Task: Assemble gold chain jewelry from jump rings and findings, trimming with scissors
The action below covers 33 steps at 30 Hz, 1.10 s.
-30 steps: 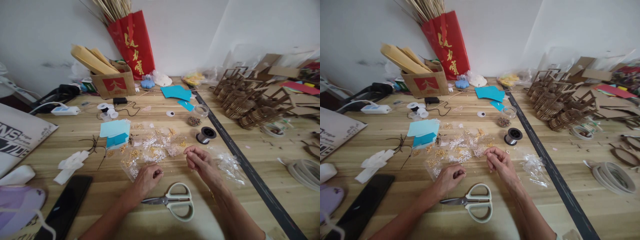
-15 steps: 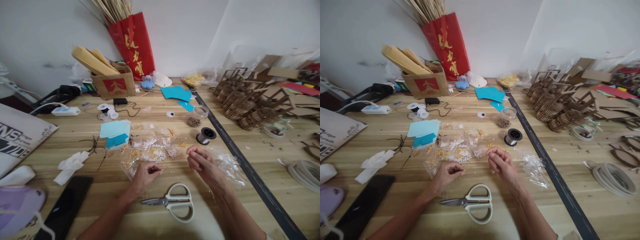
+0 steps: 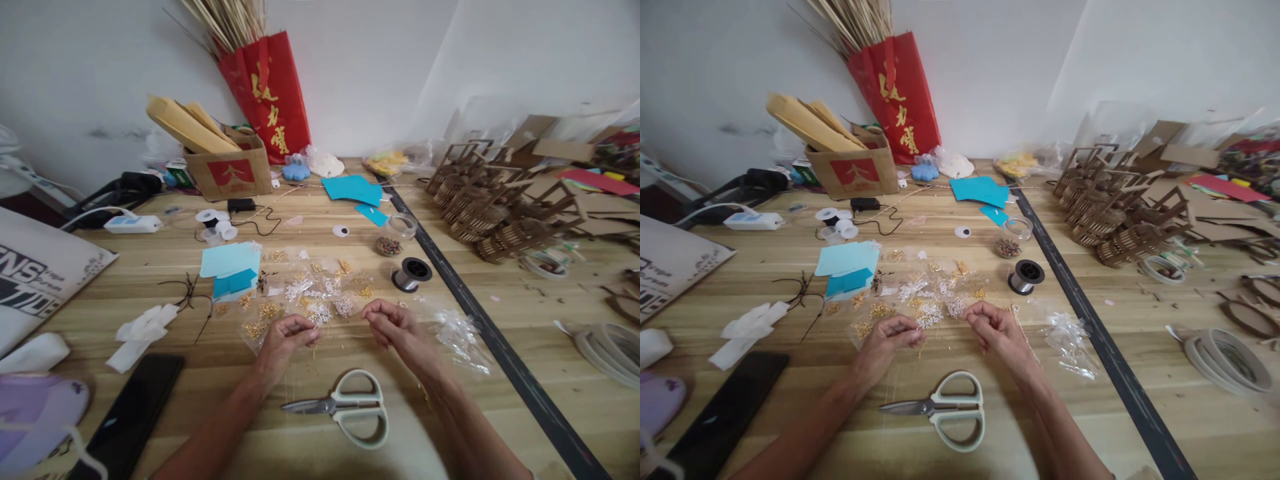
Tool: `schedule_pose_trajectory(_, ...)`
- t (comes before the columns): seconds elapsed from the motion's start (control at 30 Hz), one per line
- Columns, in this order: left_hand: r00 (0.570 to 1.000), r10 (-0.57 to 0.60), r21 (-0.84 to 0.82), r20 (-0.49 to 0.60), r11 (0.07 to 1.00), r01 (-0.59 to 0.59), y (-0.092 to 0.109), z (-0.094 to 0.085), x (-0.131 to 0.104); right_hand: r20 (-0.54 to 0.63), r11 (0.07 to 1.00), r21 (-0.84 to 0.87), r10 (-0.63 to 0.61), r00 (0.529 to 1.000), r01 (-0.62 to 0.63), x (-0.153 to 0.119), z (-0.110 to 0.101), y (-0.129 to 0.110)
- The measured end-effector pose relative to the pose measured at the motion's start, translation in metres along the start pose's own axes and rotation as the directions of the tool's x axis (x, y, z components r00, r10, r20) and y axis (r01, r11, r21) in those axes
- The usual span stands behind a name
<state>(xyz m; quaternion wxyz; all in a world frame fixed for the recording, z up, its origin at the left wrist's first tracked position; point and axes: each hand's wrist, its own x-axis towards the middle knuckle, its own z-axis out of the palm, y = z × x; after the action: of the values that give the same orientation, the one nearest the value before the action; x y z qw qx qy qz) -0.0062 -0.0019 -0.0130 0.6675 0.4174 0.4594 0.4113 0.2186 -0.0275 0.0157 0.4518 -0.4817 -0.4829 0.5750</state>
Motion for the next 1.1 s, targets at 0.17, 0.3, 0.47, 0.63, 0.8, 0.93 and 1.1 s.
schedule_pose_trajectory(0.17, 1.000, 0.031, 0.075, -0.003, 0.997, -0.031, 0.003, 0.004, -0.003, 0.075, 0.979, -0.204, 0.011, 0.997, 0.004, -0.005, 0.015, -0.001)
schedule_pose_trajectory(0.3, 0.994, 0.110, 0.194, 0.017, 0.975, -0.111, 0.003, 0.007, -0.007, 0.131, 0.977, -0.214, 0.038, 0.991, -0.010, -0.010, 0.029, 0.001)
schedule_pose_trajectory(0.47, 0.960, 0.265, 0.307, 0.089, 0.910, -0.279, -0.003, 0.009, -0.009, 0.184, 0.987, -0.154, 0.070, 0.980, -0.042, -0.011, 0.039, 0.005)
schedule_pose_trajectory(0.63, 0.912, 0.377, 0.317, 0.160, 0.856, -0.410, -0.004, 0.009, -0.010, 0.199, 0.992, -0.109, 0.083, 0.976, -0.062, -0.009, 0.041, 0.011)
schedule_pose_trajectory(0.8, 0.882, 0.430, 0.321, 0.191, 0.822, -0.470, -0.003, 0.009, -0.011, 0.195, 0.994, -0.094, 0.080, 0.977, -0.063, -0.007, 0.041, 0.017)
schedule_pose_trajectory(0.93, 0.865, 0.459, 0.356, 0.205, 0.788, -0.502, -0.003, 0.010, -0.011, 0.201, 0.995, -0.082, 0.075, 0.977, -0.059, -0.006, 0.041, 0.020)
schedule_pose_trajectory(1.1, 0.814, 0.530, 0.404, 0.238, 0.708, -0.580, -0.005, 0.011, -0.011, 0.212, 0.996, -0.074, 0.068, 0.975, -0.054, -0.005, 0.042, 0.023)
